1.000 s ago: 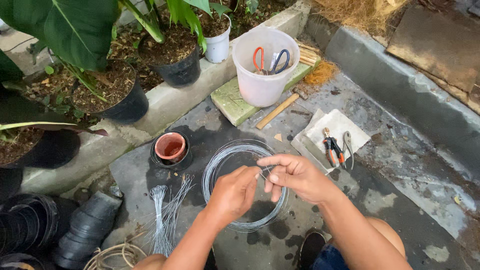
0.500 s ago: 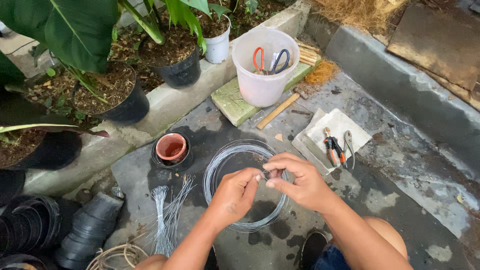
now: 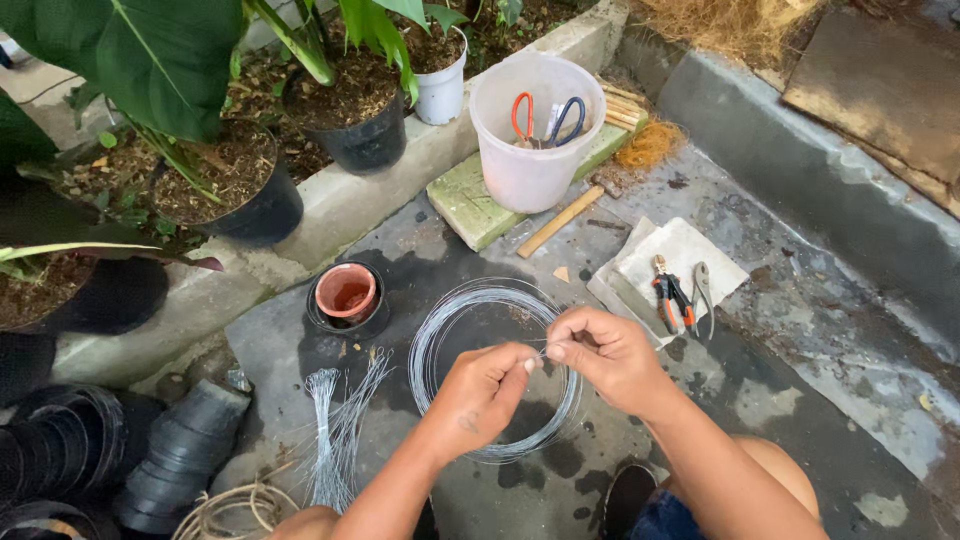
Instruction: The person sits on the ground and repeatedly bends thin metal wire into looped shapes. They use pliers to cut and bend the wire, then shape the ends by hand into small hooks or loops. Finished pieces are placed on the ground beside them.
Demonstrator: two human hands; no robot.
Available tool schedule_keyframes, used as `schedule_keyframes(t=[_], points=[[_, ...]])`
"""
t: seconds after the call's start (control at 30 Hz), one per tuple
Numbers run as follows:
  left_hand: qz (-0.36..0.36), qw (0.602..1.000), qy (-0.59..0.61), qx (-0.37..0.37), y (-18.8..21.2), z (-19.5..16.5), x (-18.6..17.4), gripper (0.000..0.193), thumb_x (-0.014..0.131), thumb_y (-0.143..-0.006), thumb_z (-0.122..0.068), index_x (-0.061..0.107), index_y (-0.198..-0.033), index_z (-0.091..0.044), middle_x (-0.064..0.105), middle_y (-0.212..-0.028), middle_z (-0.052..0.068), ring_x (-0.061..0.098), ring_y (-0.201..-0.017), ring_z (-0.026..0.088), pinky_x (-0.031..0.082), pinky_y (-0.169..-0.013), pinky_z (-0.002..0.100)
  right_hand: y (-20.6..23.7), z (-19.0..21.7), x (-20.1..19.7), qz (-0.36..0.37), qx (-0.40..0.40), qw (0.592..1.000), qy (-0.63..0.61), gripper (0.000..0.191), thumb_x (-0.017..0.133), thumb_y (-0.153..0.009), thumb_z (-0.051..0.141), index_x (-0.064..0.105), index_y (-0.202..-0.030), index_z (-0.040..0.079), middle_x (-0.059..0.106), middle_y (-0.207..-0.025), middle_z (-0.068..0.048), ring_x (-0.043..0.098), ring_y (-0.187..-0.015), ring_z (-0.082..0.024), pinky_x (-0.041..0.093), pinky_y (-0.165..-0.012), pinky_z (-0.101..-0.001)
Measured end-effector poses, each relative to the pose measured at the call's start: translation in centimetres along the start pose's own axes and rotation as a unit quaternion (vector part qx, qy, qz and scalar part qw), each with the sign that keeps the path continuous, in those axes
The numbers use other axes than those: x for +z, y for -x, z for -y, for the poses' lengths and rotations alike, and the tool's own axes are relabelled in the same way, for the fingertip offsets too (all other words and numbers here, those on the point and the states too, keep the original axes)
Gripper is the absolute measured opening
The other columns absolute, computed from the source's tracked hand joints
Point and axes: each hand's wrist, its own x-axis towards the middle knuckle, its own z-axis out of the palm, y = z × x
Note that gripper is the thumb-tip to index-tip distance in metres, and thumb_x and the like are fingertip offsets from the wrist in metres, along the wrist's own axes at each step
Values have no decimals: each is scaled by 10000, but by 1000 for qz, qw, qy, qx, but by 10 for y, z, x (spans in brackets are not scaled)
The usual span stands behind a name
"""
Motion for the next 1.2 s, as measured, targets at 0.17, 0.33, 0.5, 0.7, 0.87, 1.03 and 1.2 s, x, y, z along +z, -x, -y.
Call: schedule_keyframes(t=[0.17, 0.33, 0.5, 0.7, 0.87, 1.03, 1.2], points=[[25, 995, 42, -92, 1, -2, 4, 136, 603, -999, -111, 706, -1016, -23, 622, -687, 88, 532, -626, 132, 479, -597, 312, -12, 13, -9, 75, 26, 991, -109, 228, 579, -972, 156, 694, -1065, -18, 612, -1294, -100, 592, -968, -167, 502, -892, -352], [30, 991, 92, -94, 2, -2, 7, 172, 594, -1006, -134, 722, -1038, -23, 675, -779, 26, 554, -711, 65, 497, -653, 270, -12, 17, -11, 135, 35, 982, -130, 206, 644, -1010, 176, 679, -1029, -26, 614, -1130, -129, 583, -1030, -196, 469, -918, -362], [37, 982, 155, -106, 6, 2, 13, 190, 597, -1025, -159, 722, -1044, -17, 690, -850, -6, 570, -784, 47, 498, -711, 240, -11, 9, -10, 169, 48, 952, -249, 197, 669, -1014, 200, 637, -976, 10, 585, -1034, -93, 558, -936, -176, 447, -851, -333], [32, 959, 241, -145, 9, 10, 17, 187, 600, -1038, -170, 720, -1034, -27, 548, -766, -67, 430, -678, 24, 384, -584, 220, -13, -6, -7, 123, 78, 945, -292, 164, 661, -1029, 159, 609, -955, 22, 570, -815, -53, 521, -749, -146, 417, -683, -303], [11, 965, 231, -123, 9, 14, 18, 180, 608, -1043, -159, 727, -1041, -24, 532, -755, -75, 424, -686, 18, 390, -597, 211, -12, -14, -2, 58, 102, 968, -224, 130, 646, -1011, 139, 638, -996, 10, 572, -767, -8, 495, -669, -83, 391, -591, -261], [10, 965, 222, -137, 10, 15, 16, 181, 600, -1031, -144, 730, -1030, -17, 542, -745, -72, 431, -678, 28, 385, -592, 219, -13, -19, 0, 51, 91, 984, -143, 103, 636, -1005, 106, 658, -1032, 9, 613, -772, -8, 508, -649, -70, 376, -566, -241], [-35, 984, 161, -67, 8, 9, 16, 156, 598, -1036, -120, 704, -1053, -7, 664, -851, -10, 536, -765, 56, 482, -672, 245, -14, -22, 3, 44, 122, 984, -119, 95, 636, -999, 92, 671, -1018, 6, 602, -755, 24, 483, -633, -45, 362, -546, -228]])
